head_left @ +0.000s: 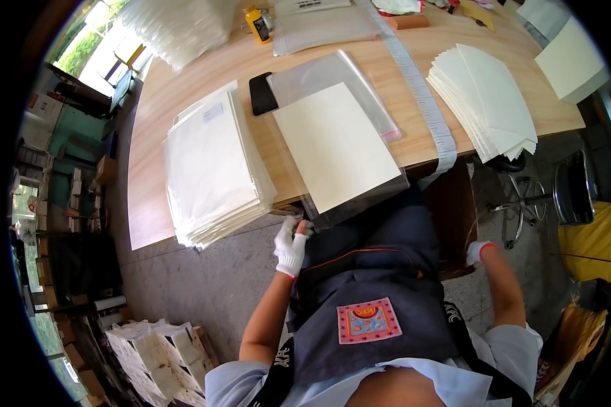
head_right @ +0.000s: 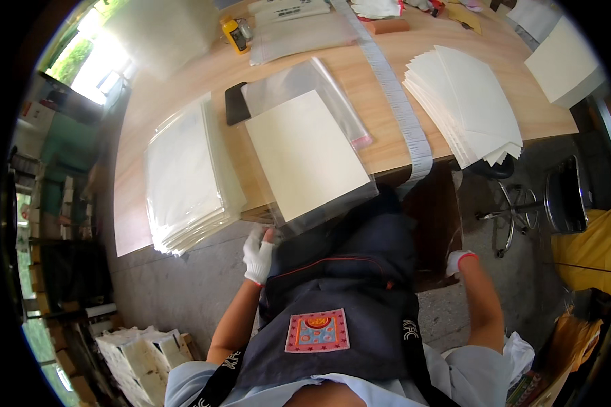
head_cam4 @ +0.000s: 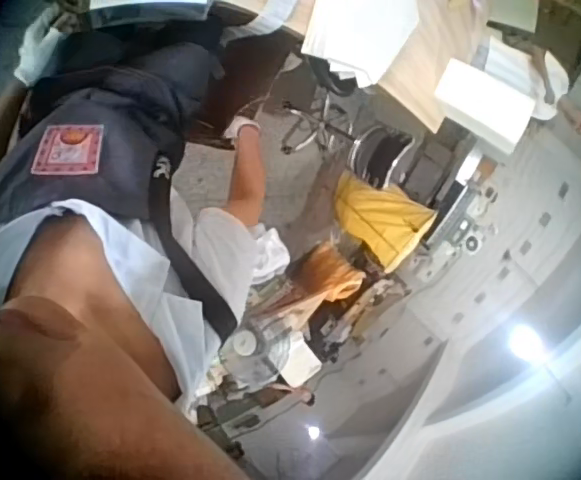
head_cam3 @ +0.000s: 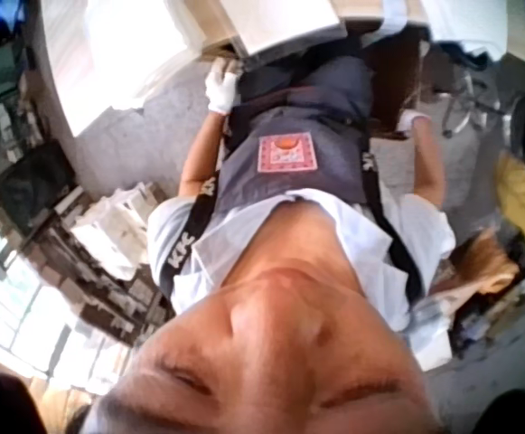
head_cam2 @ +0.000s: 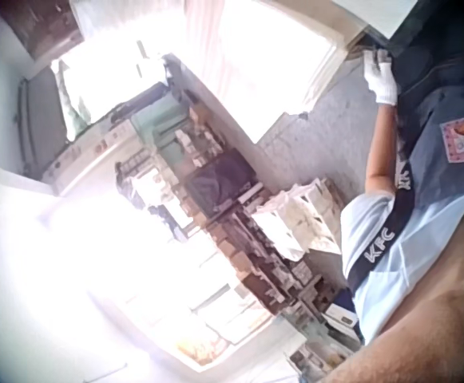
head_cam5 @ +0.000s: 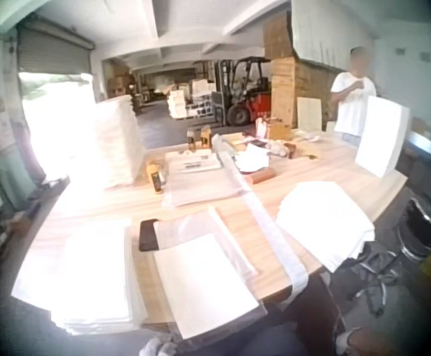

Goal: The person places white sheets of paper into clear plastic sleeves. They use a blue squeegee tool to smooth the paper inside the sleeve and remove air bubbles. The person then stacks the finished packages on the table.

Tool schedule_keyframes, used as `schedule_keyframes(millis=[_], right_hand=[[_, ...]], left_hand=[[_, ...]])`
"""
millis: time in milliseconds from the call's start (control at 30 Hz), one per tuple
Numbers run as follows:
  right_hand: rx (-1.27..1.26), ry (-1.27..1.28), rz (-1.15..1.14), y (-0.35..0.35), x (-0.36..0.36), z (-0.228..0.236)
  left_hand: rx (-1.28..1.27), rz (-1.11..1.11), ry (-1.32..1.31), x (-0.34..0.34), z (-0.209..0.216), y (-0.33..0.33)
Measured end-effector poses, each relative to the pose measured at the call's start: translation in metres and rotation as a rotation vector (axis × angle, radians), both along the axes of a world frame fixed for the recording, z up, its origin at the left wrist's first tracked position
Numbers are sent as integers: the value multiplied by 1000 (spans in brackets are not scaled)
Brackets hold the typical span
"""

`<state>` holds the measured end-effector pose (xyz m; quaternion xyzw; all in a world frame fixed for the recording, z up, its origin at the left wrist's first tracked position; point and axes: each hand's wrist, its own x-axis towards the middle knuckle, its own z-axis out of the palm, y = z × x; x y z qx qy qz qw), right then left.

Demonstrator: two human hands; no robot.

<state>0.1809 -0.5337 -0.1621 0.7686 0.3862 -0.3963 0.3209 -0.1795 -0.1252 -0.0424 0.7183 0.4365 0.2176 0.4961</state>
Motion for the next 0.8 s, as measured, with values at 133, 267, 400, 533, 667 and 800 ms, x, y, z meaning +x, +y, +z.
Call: schedule_keyframes(millis=[133, 267, 400, 533, 667, 800], right_hand=[[966, -63, -252, 149, -63, 130], [1550, -116, 296, 239, -90, 186], [1489, -61, 261, 268, -70, 161], [1558, -15, 34, 281, -68, 142], [1559, -205, -107, 295, -79, 131], [1572, -370, -335, 302, -73, 106]], left_hand=[[792, -83, 71, 8, -1, -1], [1019, -264, 19, 31, 2, 8], [927, -240, -29, 27, -6, 13], [342, 54, -140, 26, -21, 2], [-252, 368, -538, 39, -43, -1], [-515, 391, -858, 40, -66, 2]])
